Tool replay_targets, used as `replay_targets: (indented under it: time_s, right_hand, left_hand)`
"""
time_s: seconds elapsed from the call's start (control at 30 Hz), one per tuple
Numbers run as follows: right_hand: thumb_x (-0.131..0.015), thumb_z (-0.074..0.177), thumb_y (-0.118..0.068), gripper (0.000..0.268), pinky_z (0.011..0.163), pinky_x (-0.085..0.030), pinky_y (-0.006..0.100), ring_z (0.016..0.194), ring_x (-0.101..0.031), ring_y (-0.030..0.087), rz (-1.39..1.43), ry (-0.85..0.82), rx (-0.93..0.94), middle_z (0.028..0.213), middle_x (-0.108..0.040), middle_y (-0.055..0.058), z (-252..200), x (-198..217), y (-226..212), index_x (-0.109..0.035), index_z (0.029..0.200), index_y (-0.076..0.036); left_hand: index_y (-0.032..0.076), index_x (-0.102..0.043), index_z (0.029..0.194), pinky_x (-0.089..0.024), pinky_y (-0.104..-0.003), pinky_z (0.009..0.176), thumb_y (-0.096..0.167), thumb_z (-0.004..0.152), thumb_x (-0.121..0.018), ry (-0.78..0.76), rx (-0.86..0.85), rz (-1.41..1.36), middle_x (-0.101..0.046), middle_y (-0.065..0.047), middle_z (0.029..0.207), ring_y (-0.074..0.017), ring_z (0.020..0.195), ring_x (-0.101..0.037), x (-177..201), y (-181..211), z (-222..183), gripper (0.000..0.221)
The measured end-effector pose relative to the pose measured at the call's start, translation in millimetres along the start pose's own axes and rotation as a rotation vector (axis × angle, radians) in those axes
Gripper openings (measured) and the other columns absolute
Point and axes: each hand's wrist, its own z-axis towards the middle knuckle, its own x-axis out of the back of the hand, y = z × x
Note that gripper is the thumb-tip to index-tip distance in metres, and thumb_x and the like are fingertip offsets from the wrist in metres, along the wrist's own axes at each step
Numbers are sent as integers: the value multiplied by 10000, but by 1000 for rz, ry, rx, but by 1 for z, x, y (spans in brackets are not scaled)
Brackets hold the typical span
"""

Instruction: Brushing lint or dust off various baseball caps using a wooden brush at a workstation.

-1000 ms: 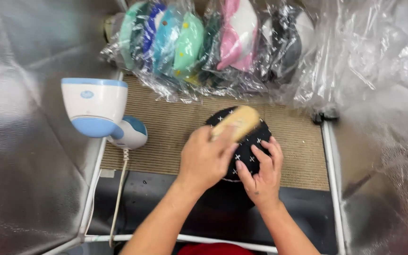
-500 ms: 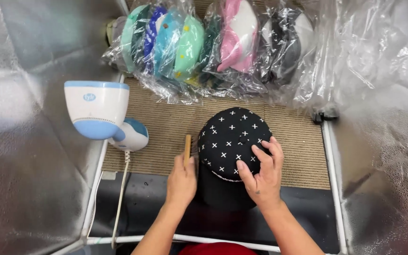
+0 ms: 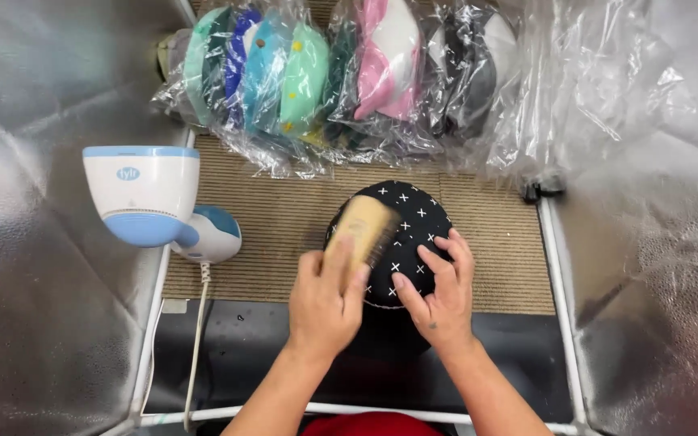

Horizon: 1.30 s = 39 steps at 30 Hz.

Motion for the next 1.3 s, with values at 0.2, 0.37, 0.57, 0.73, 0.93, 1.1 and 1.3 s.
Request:
replay_targets:
  time_s: [0.2,0.37,0.57,0.73,0.93,1.1,1.3]
  right_hand:
    - [-847,847,-309,489,1133,-408,608,1389,-468,499,16,11,-15,1295,-510,161,1,1,0,-663,1211,-40]
    - [-852,823,-306,480,1136,-397,620,1394,-456,521,49,11,-14,1301,-484,189,-9,-1,7,-666,1178,-41]
    - [-855,825,-260,504,1130,-392,639,1393,-454,531,44,27,-26,1288,-501,175,-3,3,-3,-680,1243,-40]
    - [-860,818,-289,537,1104,-397,655,1379,-448,543,11,5,-41,1266,-508,179,-9,0,-1,-679,1256,-39]
    - [-857,826,-304,516,1119,-409,604,1378,-474,509,38,28,-6,1262,-517,162,-2,5,-1,-694,1240,-44]
    - [-700,988,-226,123,951,-497,429,1057,-664,307,3,-41,-146,944,-640,48,17,12,27,-754,980,-115]
    - [-733,927,-461,268,767,-533,442,807,-692,279,-24,-512,-670,772,-697,87,92,29,47,-773,927,-195]
  left_hand:
    - [136,-697,1334,-567,-499,688,401,932,-696,22,119,49,-628,-217,932,-459,847,-688,7,-28,21,481]
    - [205,-791,1002,-511,-477,649,485,892,-634,-141,-456,-51,-603,-153,837,-398,737,-615,-7,21,77,340]
    - [227,-748,1233,-574,-527,758,516,918,-581,-589,-25,241,-654,-207,1016,-460,963,-676,-31,35,165,459]
    - [266,-770,1213,-516,-510,961,529,882,-603,-851,-251,46,-683,-196,1049,-441,1089,-632,-46,51,171,455]
    - [106,-773,1144,-528,-591,949,427,815,-518,-955,259,367,-748,-199,1117,-413,1148,-685,-70,-34,177,525]
    - [62,-717,1207,-548,-559,581,440,998,-490,-311,-151,186,-623,-278,894,-534,795,-667,18,39,106,489]
    - [133,-740,1193,-560,-464,534,449,936,-663,0,-38,426,-563,-151,847,-393,737,-655,9,-35,62,414]
